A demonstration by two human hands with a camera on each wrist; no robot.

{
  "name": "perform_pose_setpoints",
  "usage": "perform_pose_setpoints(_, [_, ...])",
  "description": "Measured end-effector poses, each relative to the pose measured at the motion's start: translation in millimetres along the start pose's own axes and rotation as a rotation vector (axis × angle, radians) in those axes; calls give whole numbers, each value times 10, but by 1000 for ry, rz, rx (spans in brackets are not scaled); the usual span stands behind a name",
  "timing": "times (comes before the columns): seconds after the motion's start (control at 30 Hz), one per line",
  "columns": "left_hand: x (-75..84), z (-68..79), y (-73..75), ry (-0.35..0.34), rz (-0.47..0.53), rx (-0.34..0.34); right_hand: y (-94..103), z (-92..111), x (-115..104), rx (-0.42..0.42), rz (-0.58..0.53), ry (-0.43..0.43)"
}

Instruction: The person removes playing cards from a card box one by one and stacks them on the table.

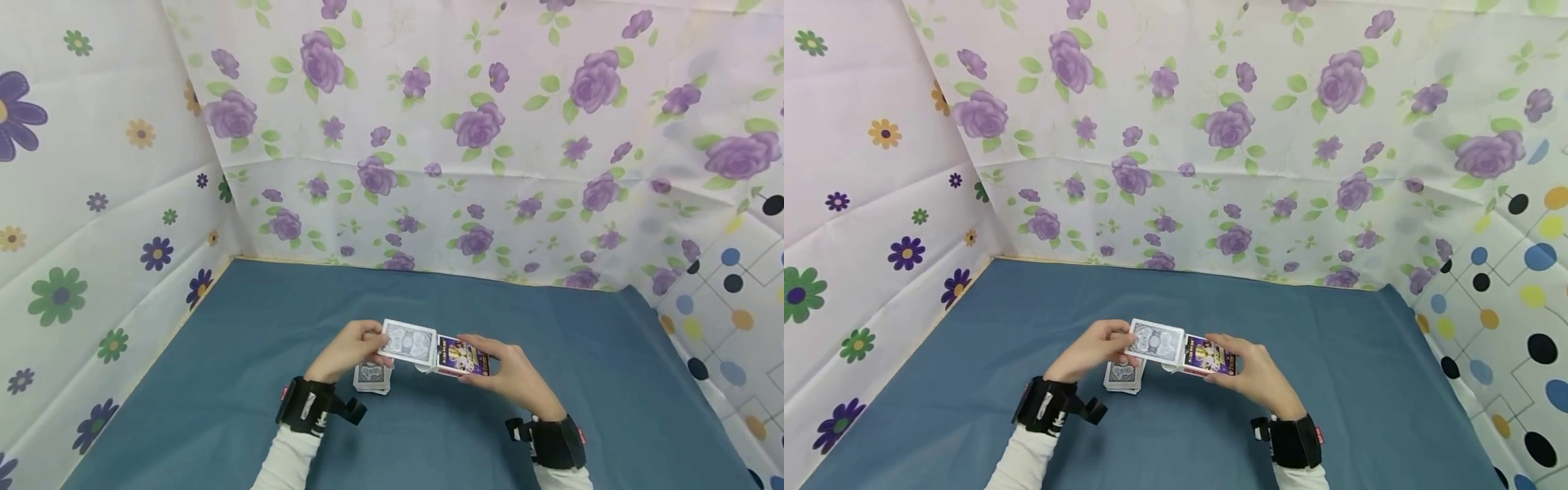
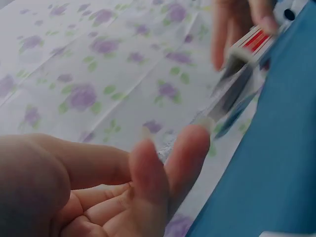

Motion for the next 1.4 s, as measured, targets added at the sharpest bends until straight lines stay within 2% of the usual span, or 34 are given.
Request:
perform_pose_setpoints(0.1, [27,52,148,-21,-4,26,4,20,23,5,3,-18])
perform_pose_setpoints(0.3, [32,97,387,-45,-32,127,31,46,70,7,5,-42])
perform_pose_setpoints(0.47, [-10,96,486,-24,-32,194,32,57,91,3,1,-35])
perform_pose_setpoints(0.6, [-121,37,534,16,-17,268,39,65,96,8,7,-44])
perform_pose_setpoints(0.83, [-382,-107,528,80,20,439,61,53,101,4,1,-59])
perform_pose_setpoints(0.97, [-498,-149,500,97,29,499,66,44,99,-8,-8,-69])
perform_pose_setpoints(1.13, [-568,-151,471,108,8,545,56,35,99,-13,-15,-70])
perform_pose_setpoints(1.23, [-598,-141,462,113,-53,574,40,32,102,-11,-18,-66])
perform_pose_setpoints(1.4, [-614,-105,441,102,-231,618,14,28,97,-13,-33,-59])
Point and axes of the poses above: each hand's wrist, its own z-axis away from the middle knuckle, its own y-axis out of the back of the hand, x = y × z, the point moved 2 cm from there along -z, towards the middle knuckle, and after that the axes turned 14 degrees about z, right-handed, at the moved point
